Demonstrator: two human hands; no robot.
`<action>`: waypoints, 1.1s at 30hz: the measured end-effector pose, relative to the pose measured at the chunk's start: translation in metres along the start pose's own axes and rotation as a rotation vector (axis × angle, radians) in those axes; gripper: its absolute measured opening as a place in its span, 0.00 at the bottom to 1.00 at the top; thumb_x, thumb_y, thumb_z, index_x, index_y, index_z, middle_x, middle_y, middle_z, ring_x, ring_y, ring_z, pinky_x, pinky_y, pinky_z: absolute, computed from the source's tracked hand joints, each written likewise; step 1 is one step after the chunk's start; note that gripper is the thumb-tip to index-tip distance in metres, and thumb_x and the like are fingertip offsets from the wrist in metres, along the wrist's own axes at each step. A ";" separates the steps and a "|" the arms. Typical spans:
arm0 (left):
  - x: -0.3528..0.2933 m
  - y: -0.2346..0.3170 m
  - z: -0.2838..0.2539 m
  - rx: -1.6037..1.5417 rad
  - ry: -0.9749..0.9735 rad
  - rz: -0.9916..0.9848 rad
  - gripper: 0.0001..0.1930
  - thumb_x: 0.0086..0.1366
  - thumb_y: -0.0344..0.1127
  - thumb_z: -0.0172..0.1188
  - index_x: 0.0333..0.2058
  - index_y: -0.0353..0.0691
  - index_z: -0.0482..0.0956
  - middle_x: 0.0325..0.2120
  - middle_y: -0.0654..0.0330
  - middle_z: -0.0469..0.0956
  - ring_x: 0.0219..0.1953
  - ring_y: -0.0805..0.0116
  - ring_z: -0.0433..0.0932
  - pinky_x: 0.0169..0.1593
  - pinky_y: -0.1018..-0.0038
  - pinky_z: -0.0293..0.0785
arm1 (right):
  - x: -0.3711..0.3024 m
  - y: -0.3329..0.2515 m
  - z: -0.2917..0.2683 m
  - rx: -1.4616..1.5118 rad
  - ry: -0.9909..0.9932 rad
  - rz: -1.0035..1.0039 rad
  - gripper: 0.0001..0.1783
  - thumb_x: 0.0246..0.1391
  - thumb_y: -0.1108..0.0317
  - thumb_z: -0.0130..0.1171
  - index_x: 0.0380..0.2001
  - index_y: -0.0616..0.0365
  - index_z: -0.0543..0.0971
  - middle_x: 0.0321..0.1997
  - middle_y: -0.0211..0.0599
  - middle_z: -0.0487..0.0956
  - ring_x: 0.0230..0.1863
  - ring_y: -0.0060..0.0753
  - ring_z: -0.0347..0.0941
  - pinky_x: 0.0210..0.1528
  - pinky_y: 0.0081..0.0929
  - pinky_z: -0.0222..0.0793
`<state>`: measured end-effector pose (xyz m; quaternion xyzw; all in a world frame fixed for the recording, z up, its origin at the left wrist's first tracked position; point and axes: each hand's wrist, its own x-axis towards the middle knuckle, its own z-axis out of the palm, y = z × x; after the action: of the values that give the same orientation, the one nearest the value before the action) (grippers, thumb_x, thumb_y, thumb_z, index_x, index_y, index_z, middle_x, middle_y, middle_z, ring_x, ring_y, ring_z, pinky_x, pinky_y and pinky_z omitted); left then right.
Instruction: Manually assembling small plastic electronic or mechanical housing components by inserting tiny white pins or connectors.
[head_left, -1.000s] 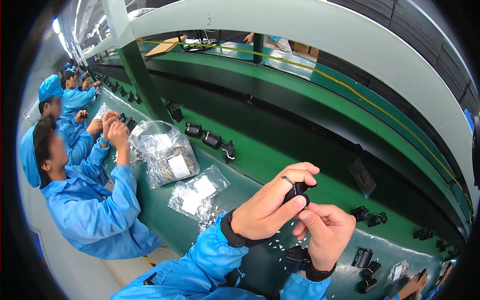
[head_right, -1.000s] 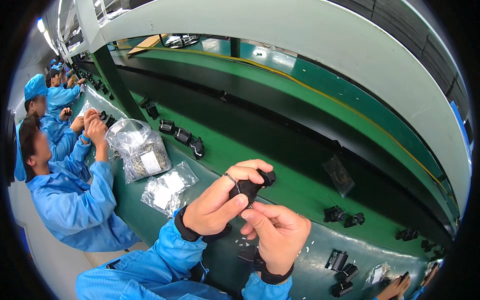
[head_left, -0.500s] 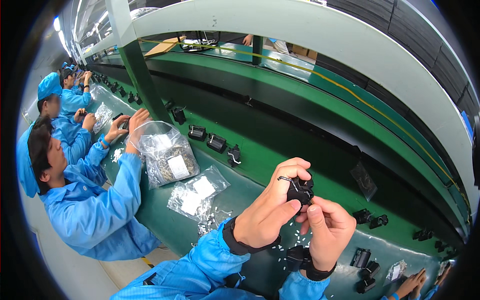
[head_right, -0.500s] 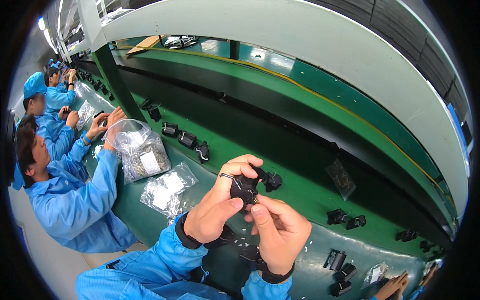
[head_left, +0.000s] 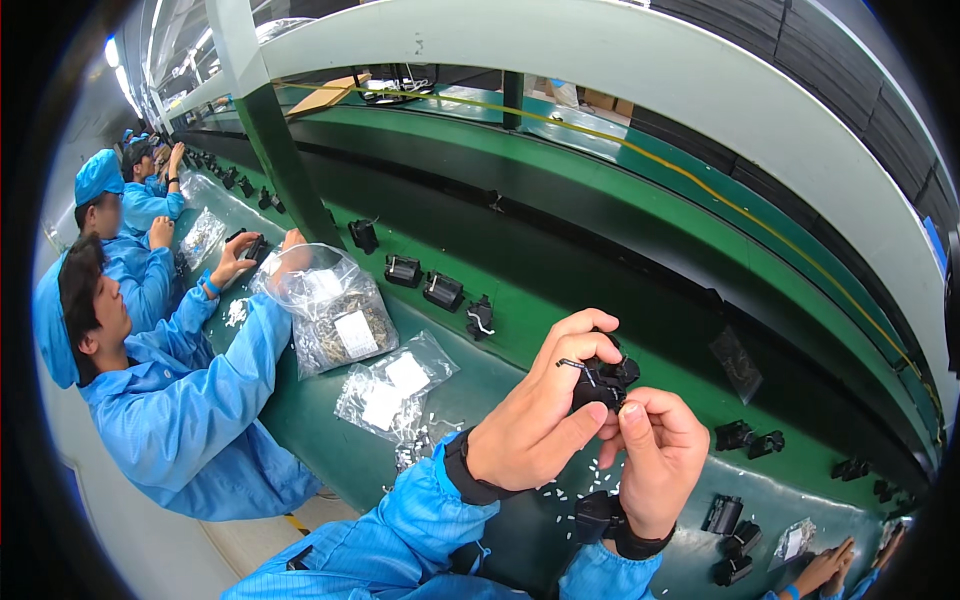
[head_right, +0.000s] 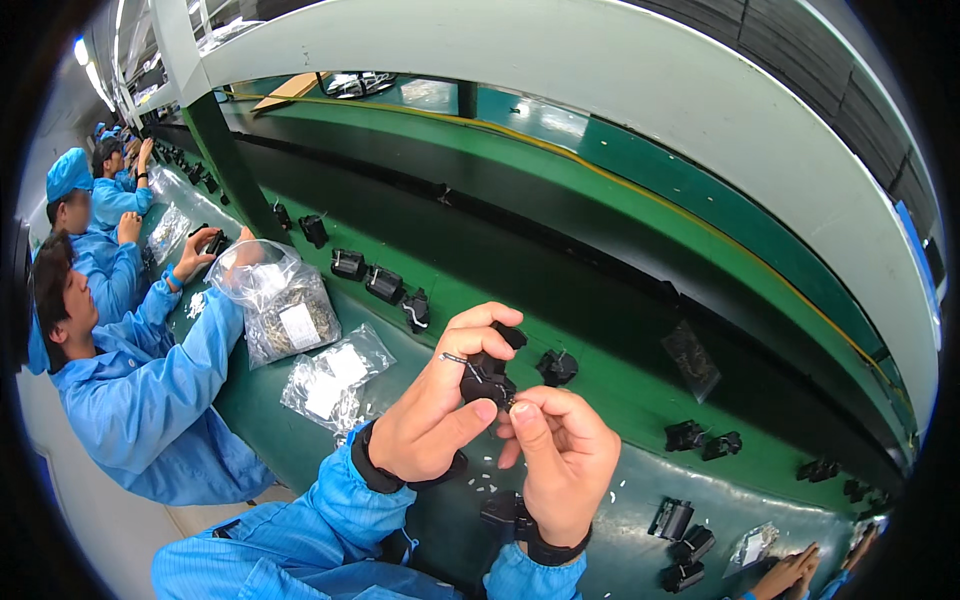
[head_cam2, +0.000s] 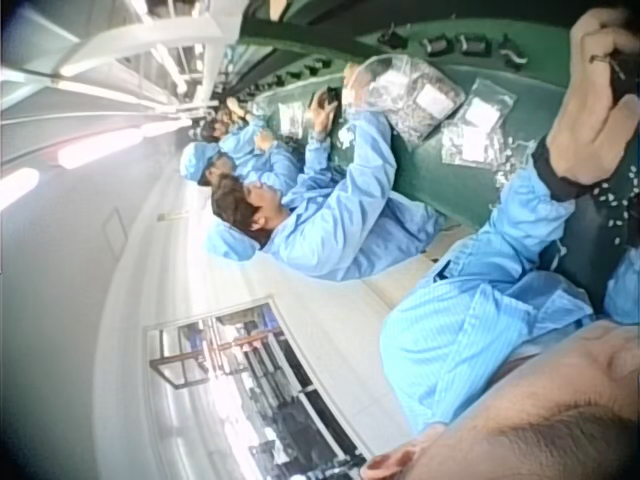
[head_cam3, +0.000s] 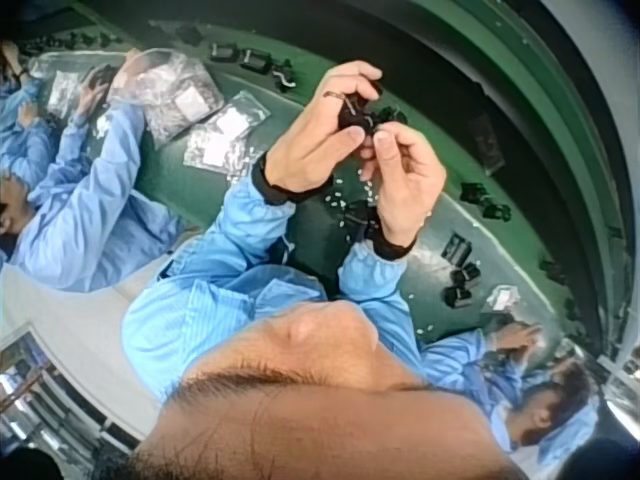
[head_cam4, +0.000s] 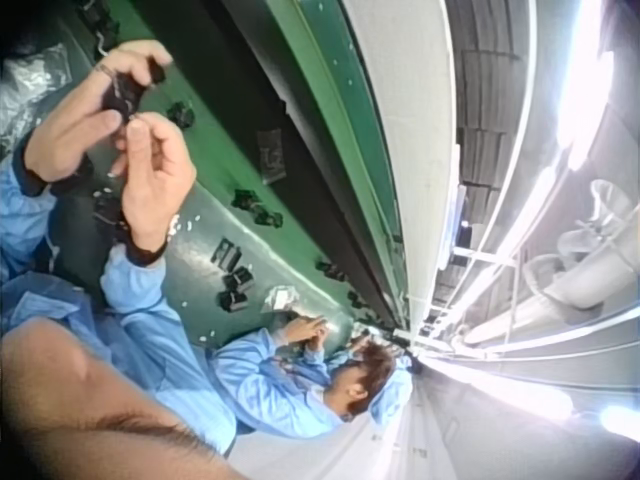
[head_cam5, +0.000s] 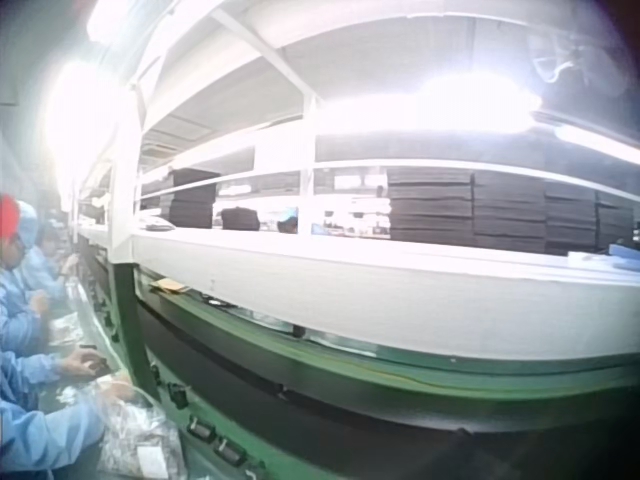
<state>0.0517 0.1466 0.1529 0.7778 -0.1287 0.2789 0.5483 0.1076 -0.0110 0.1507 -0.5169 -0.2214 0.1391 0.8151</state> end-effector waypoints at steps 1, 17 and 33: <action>0.000 -0.001 -0.001 -0.002 -0.001 0.000 0.23 0.67 0.31 0.53 0.60 0.33 0.64 0.66 0.38 0.59 0.65 0.49 0.63 0.68 0.60 0.57 | 0.000 0.001 -0.001 -0.001 0.001 0.000 0.08 0.65 0.73 0.64 0.40 0.71 0.81 0.33 0.41 0.83 0.30 0.25 0.80 0.24 0.20 0.75; 0.003 0.006 -0.004 0.098 -0.050 -0.225 0.29 0.72 0.32 0.61 0.68 0.34 0.64 0.65 0.45 0.64 0.61 0.55 0.71 0.64 0.64 0.68 | 0.013 0.007 -0.006 -0.709 0.124 -0.367 0.05 0.61 0.77 0.65 0.38 0.69 0.85 0.35 0.41 0.83 0.29 0.25 0.78 0.31 0.21 0.73; 0.003 -0.017 -0.003 0.200 0.216 0.025 0.12 0.49 0.21 0.74 0.36 0.35 0.88 0.33 0.58 0.86 0.52 0.52 0.81 0.57 0.61 0.76 | 0.004 0.001 -0.004 -0.234 0.031 0.092 0.13 0.66 0.63 0.66 0.35 0.65 0.84 0.32 0.36 0.86 0.30 0.20 0.79 0.28 0.17 0.68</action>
<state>0.0616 0.1559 0.1421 0.7923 -0.0505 0.3792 0.4752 0.1129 -0.0117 0.1496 -0.6202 -0.1994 0.1415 0.7454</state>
